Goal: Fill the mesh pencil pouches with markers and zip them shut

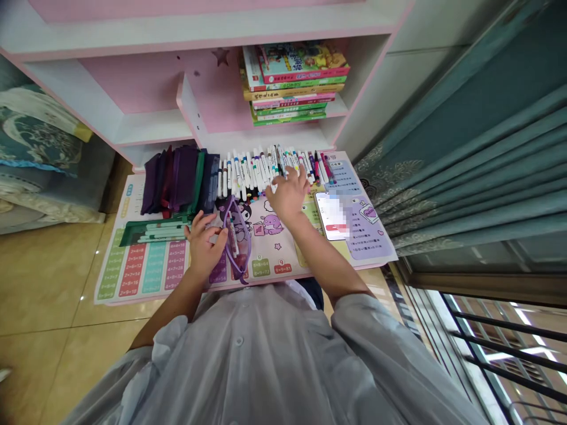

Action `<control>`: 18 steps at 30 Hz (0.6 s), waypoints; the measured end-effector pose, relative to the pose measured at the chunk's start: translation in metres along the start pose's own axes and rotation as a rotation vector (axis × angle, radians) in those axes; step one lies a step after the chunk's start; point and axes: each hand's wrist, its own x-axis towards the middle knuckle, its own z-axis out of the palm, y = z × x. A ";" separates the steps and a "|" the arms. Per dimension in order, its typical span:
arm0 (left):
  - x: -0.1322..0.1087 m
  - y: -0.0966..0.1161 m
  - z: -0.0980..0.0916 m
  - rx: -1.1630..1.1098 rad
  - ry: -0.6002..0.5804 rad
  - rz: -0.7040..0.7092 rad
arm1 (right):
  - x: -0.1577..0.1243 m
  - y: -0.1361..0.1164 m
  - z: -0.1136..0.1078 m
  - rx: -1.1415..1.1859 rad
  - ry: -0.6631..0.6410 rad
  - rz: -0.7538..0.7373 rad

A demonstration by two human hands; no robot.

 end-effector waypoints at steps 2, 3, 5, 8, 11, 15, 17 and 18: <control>0.000 0.000 0.000 0.000 -0.003 -0.006 | 0.026 0.012 0.007 -0.060 -0.010 0.075; 0.000 0.000 0.000 0.002 -0.006 -0.010 | 0.036 0.017 0.010 -0.084 -0.013 0.101; 0.001 0.000 -0.001 0.007 -0.016 -0.019 | 0.050 0.025 0.017 -0.117 -0.013 0.136; 0.001 0.000 -0.001 0.015 -0.021 -0.030 | 0.059 0.030 0.023 -0.144 -0.035 0.159; 0.001 0.000 -0.002 0.017 -0.019 -0.038 | 0.062 0.031 0.025 -0.164 -0.077 0.182; 0.000 0.000 -0.001 0.022 -0.016 -0.029 | 0.066 0.032 0.024 -0.173 -0.118 0.193; 0.000 0.000 -0.001 0.020 -0.013 -0.024 | 0.068 0.034 0.025 -0.175 -0.128 0.191; 0.000 0.000 -0.001 0.016 -0.011 -0.024 | 0.069 0.035 0.026 -0.177 -0.129 0.189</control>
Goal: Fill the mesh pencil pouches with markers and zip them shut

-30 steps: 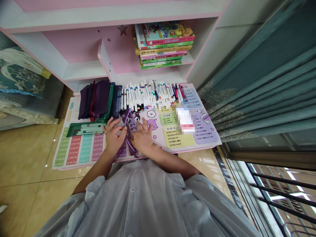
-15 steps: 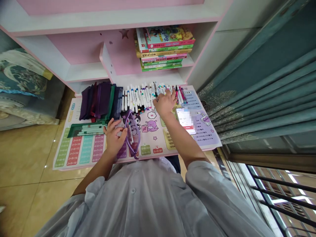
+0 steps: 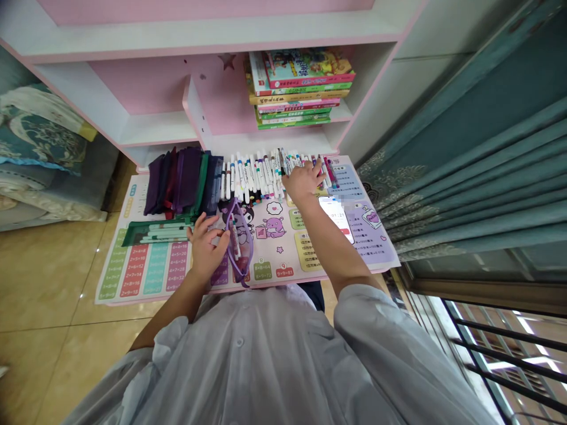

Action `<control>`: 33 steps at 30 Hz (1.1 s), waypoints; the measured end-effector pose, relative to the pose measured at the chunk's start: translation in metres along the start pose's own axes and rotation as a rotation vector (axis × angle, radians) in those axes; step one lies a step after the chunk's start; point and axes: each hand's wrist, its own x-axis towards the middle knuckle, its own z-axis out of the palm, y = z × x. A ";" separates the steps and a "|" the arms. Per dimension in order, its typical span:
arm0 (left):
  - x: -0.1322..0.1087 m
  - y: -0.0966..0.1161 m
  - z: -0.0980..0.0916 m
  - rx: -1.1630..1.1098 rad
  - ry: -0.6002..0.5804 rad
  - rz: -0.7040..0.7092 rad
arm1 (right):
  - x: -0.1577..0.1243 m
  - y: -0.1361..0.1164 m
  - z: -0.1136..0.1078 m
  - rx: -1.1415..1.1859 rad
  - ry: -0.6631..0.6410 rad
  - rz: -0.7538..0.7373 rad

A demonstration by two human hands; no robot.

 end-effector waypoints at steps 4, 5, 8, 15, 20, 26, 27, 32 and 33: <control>0.000 0.000 0.000 -0.011 -0.001 -0.012 | 0.001 0.002 0.004 0.012 0.024 -0.017; 0.000 0.000 0.000 -0.012 0.000 -0.015 | 0.000 0.002 0.004 0.021 0.041 -0.027; 0.000 0.000 0.000 -0.014 -0.005 -0.014 | -0.008 0.003 0.001 0.051 0.105 -0.056; 0.000 0.000 0.001 -0.019 0.004 0.003 | -0.059 0.000 -0.023 0.177 0.194 -0.120; 0.000 0.001 0.000 0.001 0.007 0.010 | -0.112 -0.003 -0.040 0.315 0.202 -0.245; 0.000 0.001 -0.001 0.006 0.002 0.013 | -0.171 -0.005 -0.046 0.392 0.148 -0.429; 0.000 0.001 -0.001 0.004 0.002 0.012 | -0.179 -0.005 -0.046 0.395 0.134 -0.454; 0.000 0.000 -0.001 0.001 -0.009 0.019 | -0.205 -0.006 -0.045 0.402 0.084 -0.548; 0.000 -0.001 -0.001 0.003 -0.012 0.021 | -0.207 -0.006 -0.045 0.399 0.072 -0.548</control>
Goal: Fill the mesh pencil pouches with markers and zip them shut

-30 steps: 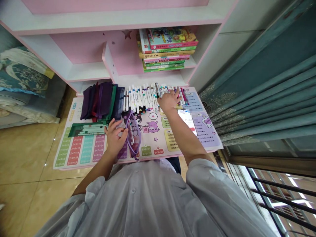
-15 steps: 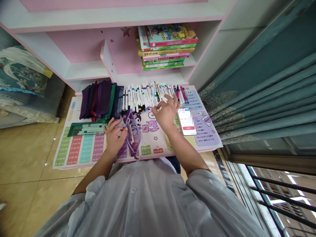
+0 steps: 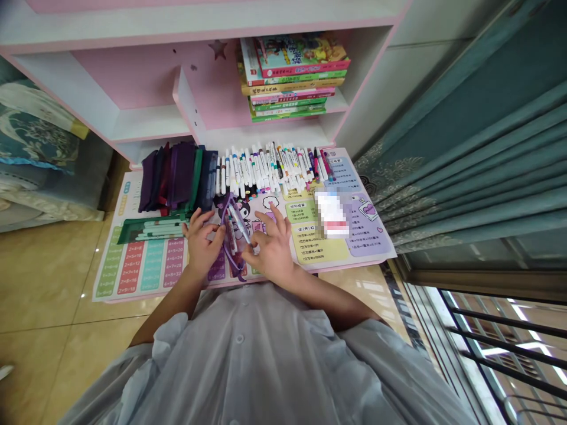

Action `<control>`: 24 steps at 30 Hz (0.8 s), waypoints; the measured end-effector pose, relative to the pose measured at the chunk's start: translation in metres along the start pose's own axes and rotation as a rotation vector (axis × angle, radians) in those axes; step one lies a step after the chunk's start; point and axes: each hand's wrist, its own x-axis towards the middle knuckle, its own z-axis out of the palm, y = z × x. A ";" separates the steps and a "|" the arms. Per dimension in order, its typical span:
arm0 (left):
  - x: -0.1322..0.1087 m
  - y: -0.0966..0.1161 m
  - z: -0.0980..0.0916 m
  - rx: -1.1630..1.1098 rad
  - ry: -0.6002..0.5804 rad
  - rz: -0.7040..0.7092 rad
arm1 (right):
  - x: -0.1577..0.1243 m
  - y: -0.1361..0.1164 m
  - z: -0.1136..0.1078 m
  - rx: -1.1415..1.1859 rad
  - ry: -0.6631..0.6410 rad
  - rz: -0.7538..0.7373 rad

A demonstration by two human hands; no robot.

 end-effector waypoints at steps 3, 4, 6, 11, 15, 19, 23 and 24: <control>0.000 -0.001 0.000 0.001 0.002 0.010 | -0.001 -0.002 0.001 -0.012 -0.053 0.039; 0.000 -0.001 0.000 0.000 0.004 0.014 | 0.000 -0.003 0.002 -0.018 -0.076 0.053; 0.000 -0.001 0.001 0.002 0.008 0.017 | 0.002 -0.004 0.005 -0.028 -0.117 0.070; 0.000 0.000 0.001 0.017 0.016 0.023 | 0.009 -0.012 0.015 -0.068 -0.180 0.073; 0.000 -0.001 0.000 0.020 0.017 0.040 | 0.014 -0.021 0.021 -0.102 -0.255 0.090; 0.000 -0.001 -0.001 0.006 0.008 0.052 | 0.018 -0.025 0.025 -0.135 -0.365 0.084; 0.000 -0.001 -0.002 0.000 -0.022 0.046 | 0.022 -0.027 0.028 -0.192 -0.456 0.064; 0.000 0.000 -0.002 0.000 -0.024 0.043 | 0.023 -0.027 0.030 -0.209 -0.468 0.061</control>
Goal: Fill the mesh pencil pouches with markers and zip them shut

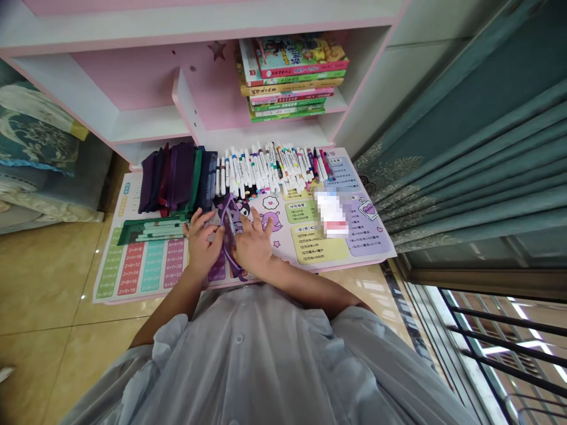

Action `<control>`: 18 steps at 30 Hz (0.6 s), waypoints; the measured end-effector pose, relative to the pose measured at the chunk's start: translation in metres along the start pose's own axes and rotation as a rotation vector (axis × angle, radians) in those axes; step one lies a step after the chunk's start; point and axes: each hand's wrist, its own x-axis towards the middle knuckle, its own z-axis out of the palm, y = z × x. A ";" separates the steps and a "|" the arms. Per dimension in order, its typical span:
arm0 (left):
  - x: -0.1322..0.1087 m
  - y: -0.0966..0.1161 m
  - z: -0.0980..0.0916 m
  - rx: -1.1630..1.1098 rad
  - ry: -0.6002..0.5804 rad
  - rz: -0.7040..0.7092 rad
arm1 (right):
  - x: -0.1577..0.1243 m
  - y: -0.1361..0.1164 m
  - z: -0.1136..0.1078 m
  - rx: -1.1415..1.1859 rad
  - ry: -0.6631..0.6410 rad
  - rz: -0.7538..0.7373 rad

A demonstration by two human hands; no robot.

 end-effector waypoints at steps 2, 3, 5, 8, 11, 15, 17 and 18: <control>0.000 0.000 0.000 -0.001 0.005 -0.006 | 0.002 -0.001 0.001 -0.025 -0.026 -0.007; 0.000 0.000 0.001 -0.003 0.011 -0.008 | 0.003 -0.001 0.001 -0.030 -0.039 -0.013; -0.001 -0.001 0.001 -0.010 0.021 -0.010 | 0.005 0.000 0.001 -0.014 -0.053 -0.026; -0.001 -0.002 0.001 -0.022 0.027 -0.014 | 0.014 0.009 -0.006 0.028 0.046 -0.017; -0.001 -0.003 0.000 -0.023 0.014 -0.029 | 0.037 0.031 -0.018 0.031 0.321 0.055; -0.001 -0.004 -0.001 -0.029 0.003 -0.042 | 0.085 0.076 -0.032 -0.017 0.489 0.241; -0.001 -0.004 0.000 -0.039 0.006 -0.040 | 0.107 0.097 -0.036 -0.032 0.465 0.348; -0.001 -0.004 0.000 -0.043 0.008 -0.040 | 0.117 0.106 -0.037 -0.037 0.453 0.380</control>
